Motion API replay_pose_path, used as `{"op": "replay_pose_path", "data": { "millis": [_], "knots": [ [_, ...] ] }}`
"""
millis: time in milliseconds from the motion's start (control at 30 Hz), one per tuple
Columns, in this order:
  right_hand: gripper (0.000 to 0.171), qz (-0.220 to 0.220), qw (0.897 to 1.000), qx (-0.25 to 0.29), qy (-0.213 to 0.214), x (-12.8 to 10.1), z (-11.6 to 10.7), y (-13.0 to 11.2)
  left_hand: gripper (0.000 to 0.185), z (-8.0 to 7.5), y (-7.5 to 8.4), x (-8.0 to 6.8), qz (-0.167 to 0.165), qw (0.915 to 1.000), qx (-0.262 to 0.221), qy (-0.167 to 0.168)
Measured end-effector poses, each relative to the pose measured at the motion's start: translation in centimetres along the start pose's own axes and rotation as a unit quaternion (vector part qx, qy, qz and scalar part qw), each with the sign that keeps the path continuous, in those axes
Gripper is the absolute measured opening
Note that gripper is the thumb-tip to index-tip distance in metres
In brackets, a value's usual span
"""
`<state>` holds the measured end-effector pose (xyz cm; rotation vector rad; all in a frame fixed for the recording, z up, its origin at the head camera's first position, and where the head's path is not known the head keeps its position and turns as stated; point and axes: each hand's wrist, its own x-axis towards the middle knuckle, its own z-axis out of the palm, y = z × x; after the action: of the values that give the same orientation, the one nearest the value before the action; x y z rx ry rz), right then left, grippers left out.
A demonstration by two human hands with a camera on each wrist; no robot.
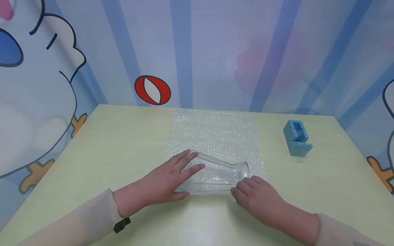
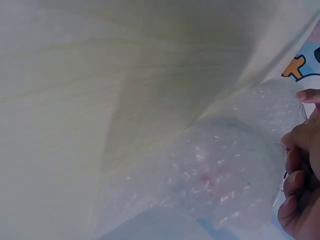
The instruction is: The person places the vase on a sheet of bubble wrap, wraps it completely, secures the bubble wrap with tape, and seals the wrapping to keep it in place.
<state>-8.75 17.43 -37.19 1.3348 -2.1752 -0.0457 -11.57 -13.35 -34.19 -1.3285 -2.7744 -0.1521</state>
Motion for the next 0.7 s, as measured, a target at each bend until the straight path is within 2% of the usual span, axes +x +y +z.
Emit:
{"op": "replay_pose_path", "data": {
  "millis": [400, 567, 700],
  "knots": [
    [0.037, 0.043, 0.999, 0.022, 0.016, 0.3, 0.4, 0.3, 0.088, 0.5, -0.3, 0.2, 0.025, 0.998, 0.051, 0.028],
    [0.056, 0.069, 0.998, -0.007, 0.009, 1.0, 0.7, 0.4, 0.087, 0.3, -0.5, 0.3, 0.023, 0.9982, 0.055, 0.014],
    [0.072, 0.099, 0.995, -0.03, -0.011, 1.7, 1.0, 0.6, 0.086, 0.0, -0.5, 0.5, 0.018, 0.9987, 0.048, 0.001]
  ]
}}
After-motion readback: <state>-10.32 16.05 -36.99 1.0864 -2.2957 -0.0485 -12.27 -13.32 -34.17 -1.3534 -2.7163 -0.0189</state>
